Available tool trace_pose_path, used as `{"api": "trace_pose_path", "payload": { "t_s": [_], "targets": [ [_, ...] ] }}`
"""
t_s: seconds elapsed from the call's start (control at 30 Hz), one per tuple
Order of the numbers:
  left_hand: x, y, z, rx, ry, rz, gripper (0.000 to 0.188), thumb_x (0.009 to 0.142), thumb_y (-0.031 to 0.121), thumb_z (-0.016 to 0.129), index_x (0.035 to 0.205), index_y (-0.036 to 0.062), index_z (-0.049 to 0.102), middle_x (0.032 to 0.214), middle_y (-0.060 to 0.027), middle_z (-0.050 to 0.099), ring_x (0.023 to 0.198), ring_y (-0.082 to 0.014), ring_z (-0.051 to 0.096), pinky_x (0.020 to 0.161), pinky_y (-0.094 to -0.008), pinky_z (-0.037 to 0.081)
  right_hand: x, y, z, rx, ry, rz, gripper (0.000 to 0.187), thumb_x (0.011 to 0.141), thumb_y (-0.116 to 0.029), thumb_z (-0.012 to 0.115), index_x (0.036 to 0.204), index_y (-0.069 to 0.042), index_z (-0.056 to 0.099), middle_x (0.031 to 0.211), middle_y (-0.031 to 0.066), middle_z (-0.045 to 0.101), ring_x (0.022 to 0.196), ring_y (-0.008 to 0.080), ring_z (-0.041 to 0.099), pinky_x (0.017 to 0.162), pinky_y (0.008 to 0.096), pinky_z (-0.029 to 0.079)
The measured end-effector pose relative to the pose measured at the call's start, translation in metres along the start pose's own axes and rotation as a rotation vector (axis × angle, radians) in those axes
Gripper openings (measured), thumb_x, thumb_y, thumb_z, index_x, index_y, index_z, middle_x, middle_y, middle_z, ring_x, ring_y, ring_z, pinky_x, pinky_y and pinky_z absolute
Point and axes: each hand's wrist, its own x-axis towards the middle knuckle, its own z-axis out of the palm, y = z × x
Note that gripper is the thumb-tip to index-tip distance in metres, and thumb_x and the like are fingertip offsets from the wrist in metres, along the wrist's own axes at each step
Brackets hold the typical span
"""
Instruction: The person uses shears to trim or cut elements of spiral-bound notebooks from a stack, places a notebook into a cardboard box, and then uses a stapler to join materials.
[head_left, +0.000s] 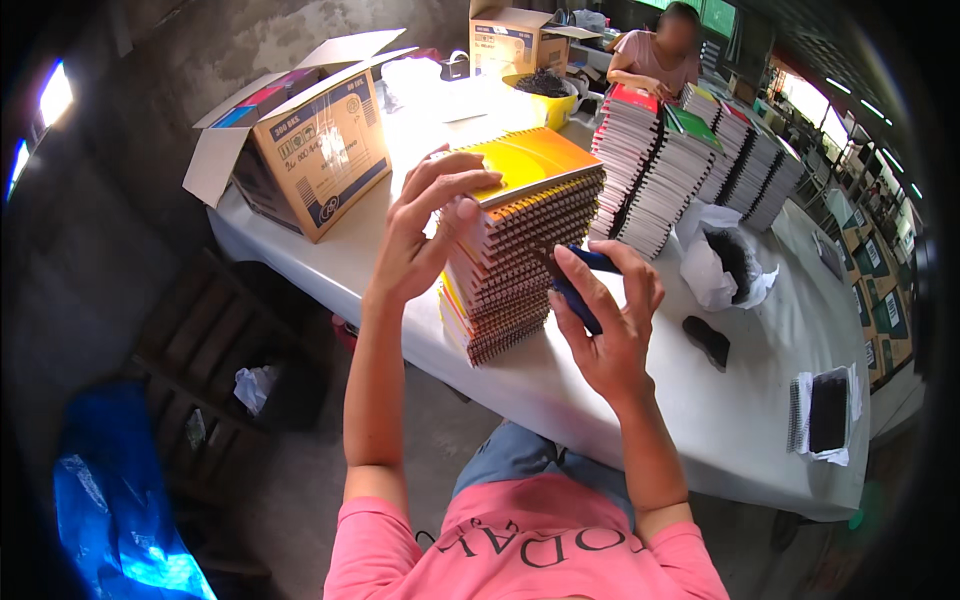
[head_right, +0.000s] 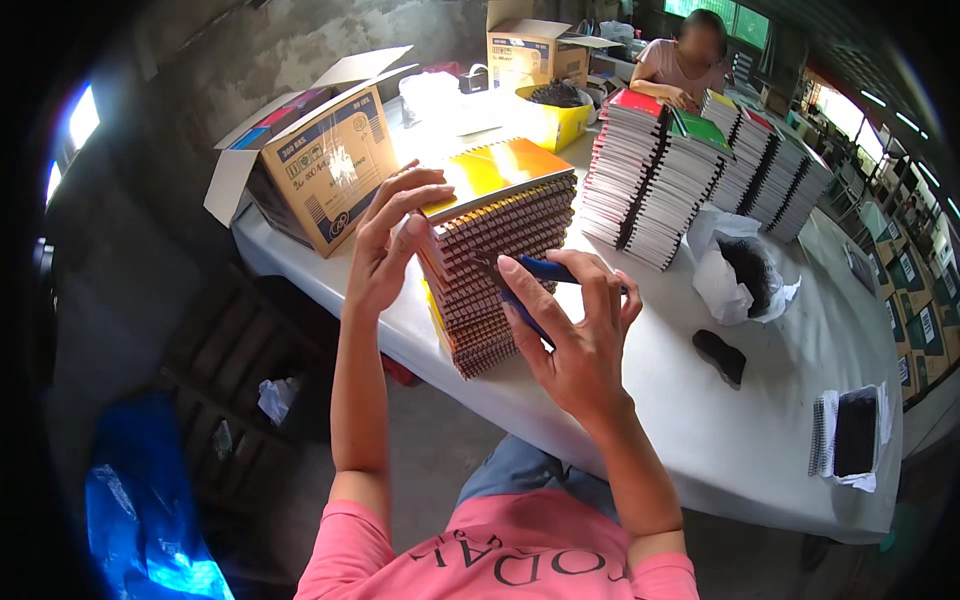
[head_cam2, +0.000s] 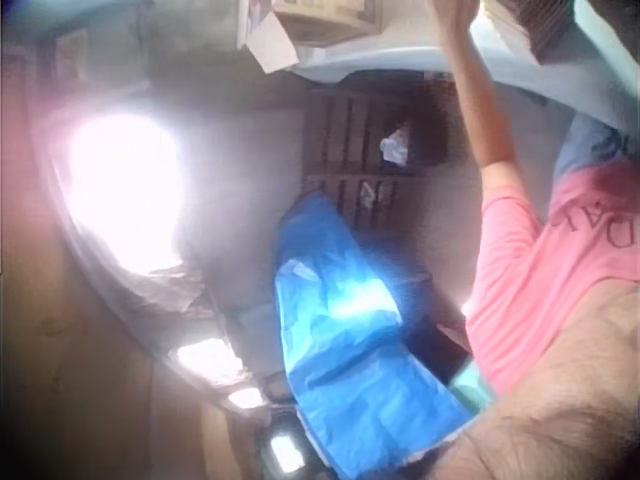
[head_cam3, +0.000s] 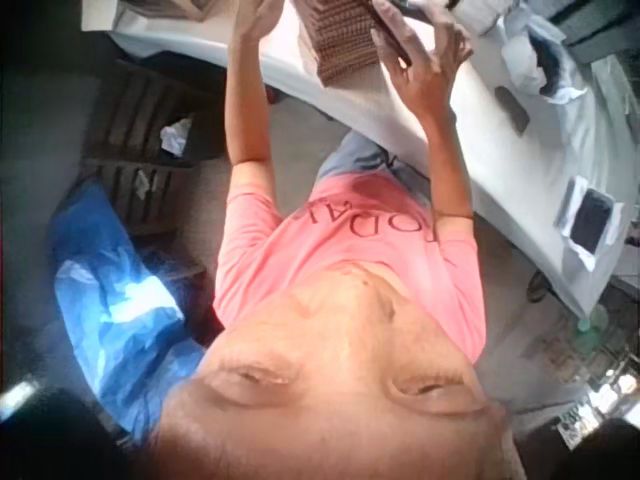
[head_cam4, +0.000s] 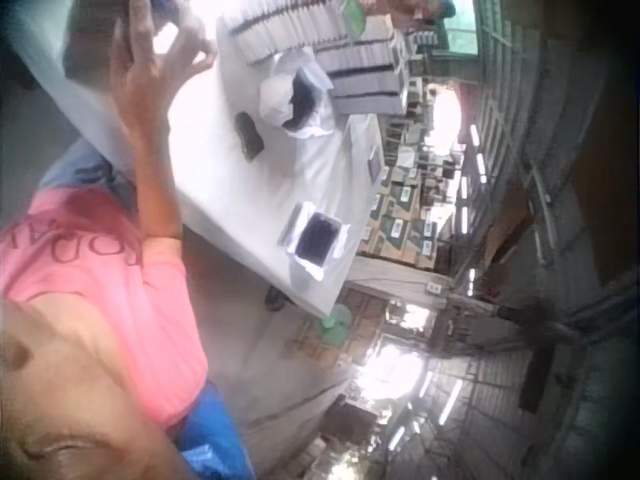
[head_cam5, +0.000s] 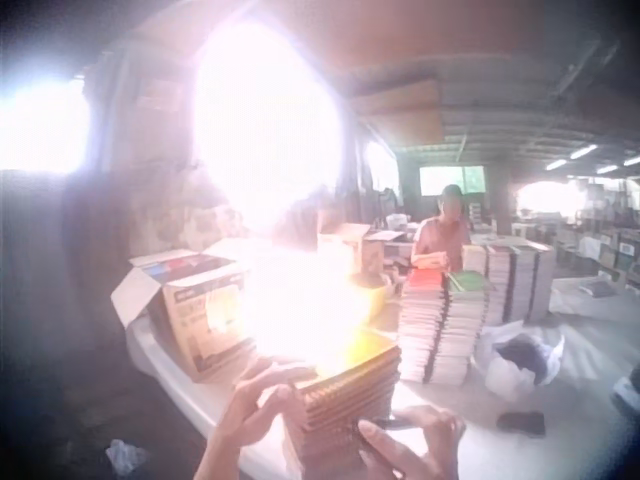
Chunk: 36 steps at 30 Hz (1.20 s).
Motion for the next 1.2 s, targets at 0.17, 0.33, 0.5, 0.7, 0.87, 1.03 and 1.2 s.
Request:
{"api": "trace_pose_path", "payload": {
  "t_s": [0.17, 0.33, 0.5, 0.7, 0.87, 1.03, 1.2],
  "targets": [
    [-0.007, -0.002, 0.010, -0.177, 0.090, -0.040, 0.029, 0.095, 0.029, 0.050, 0.109, 0.0086, 0.065, 0.117, -0.0126, 0.052, 0.112, -0.0247, 0.050, 0.092, -0.0371, 0.042, 0.011, -0.003, 0.016, 0.004, 0.006, -0.018, 0.043, 0.079, -0.023, 0.069, 0.121, -0.027, 0.061, 0.113, 0.0070, 0.051, 0.105, 0.0217, 0.048, 0.092, 0.0405, 0.026],
    [-0.011, -0.002, 0.012, -0.175, 0.106, -0.058, 0.029, 0.094, 0.030, 0.052, 0.109, 0.0090, 0.065, 0.118, -0.0127, 0.052, 0.113, -0.0249, 0.049, 0.093, -0.0379, 0.041, 0.009, -0.009, 0.024, 0.026, -0.040, 0.021, 0.044, 0.079, -0.022, 0.069, 0.122, -0.028, 0.060, 0.112, 0.0073, 0.052, 0.098, 0.0216, 0.051, 0.086, 0.0385, 0.034],
    [-0.009, -0.002, 0.011, -0.185, 0.096, -0.051, 0.028, 0.093, 0.028, 0.052, 0.109, 0.0086, 0.064, 0.118, -0.0129, 0.052, 0.114, -0.0252, 0.049, 0.094, -0.0380, 0.040, 0.010, -0.011, 0.027, 0.308, -0.042, 0.061, 0.041, 0.084, -0.019, 0.065, 0.125, -0.019, 0.058, 0.092, 0.0083, 0.059, 0.071, 0.0185, 0.057, 0.058, 0.0292, 0.046],
    [-0.011, -0.005, 0.013, -0.207, 0.098, -0.037, 0.026, 0.093, 0.026, 0.051, 0.109, 0.0085, 0.064, 0.118, -0.0133, 0.053, 0.114, -0.0259, 0.049, 0.095, -0.0381, 0.040, 0.013, -0.030, 0.000, 1.431, -0.394, 0.887, 0.038, 0.095, -0.025, 0.052, 0.128, -0.007, 0.049, 0.083, 0.0049, 0.060, 0.063, 0.0099, 0.058, 0.048, 0.0213, 0.045],
    [-0.010, -0.004, 0.009, -0.199, 0.089, -0.039, 0.026, 0.093, 0.026, 0.052, 0.109, 0.0087, 0.064, 0.118, -0.0127, 0.053, 0.114, -0.0255, 0.049, 0.096, -0.0380, 0.039, 0.001, -0.023, 0.019, 0.285, -0.069, 0.224, 0.039, 0.091, -0.025, 0.057, 0.127, -0.012, 0.052, 0.099, 0.0124, 0.056, 0.087, 0.0231, 0.058, 0.074, 0.0356, 0.044],
    [-0.010, -0.003, 0.008, -0.193, 0.086, -0.059, 0.027, 0.093, 0.027, 0.052, 0.110, 0.0091, 0.064, 0.119, -0.0119, 0.053, 0.115, -0.0247, 0.048, 0.097, -0.0379, 0.038, -0.002, -0.027, 0.016, -0.003, -0.075, 0.151, 0.042, 0.085, -0.028, 0.062, 0.125, -0.018, 0.056, 0.108, 0.0114, 0.051, 0.099, 0.0234, 0.049, 0.091, 0.0399, 0.029],
    [-0.010, -0.003, 0.009, -0.214, 0.082, -0.062, 0.027, 0.093, 0.027, 0.052, 0.110, 0.0095, 0.064, 0.118, -0.0118, 0.053, 0.115, -0.0245, 0.048, 0.097, -0.0378, 0.038, 0.000, -0.022, 0.022, -0.081, -0.086, 0.059, 0.045, 0.082, -0.028, 0.064, 0.126, -0.022, 0.056, 0.109, 0.0097, 0.050, 0.100, 0.0224, 0.048, 0.091, 0.0415, 0.027]
  ]
}}
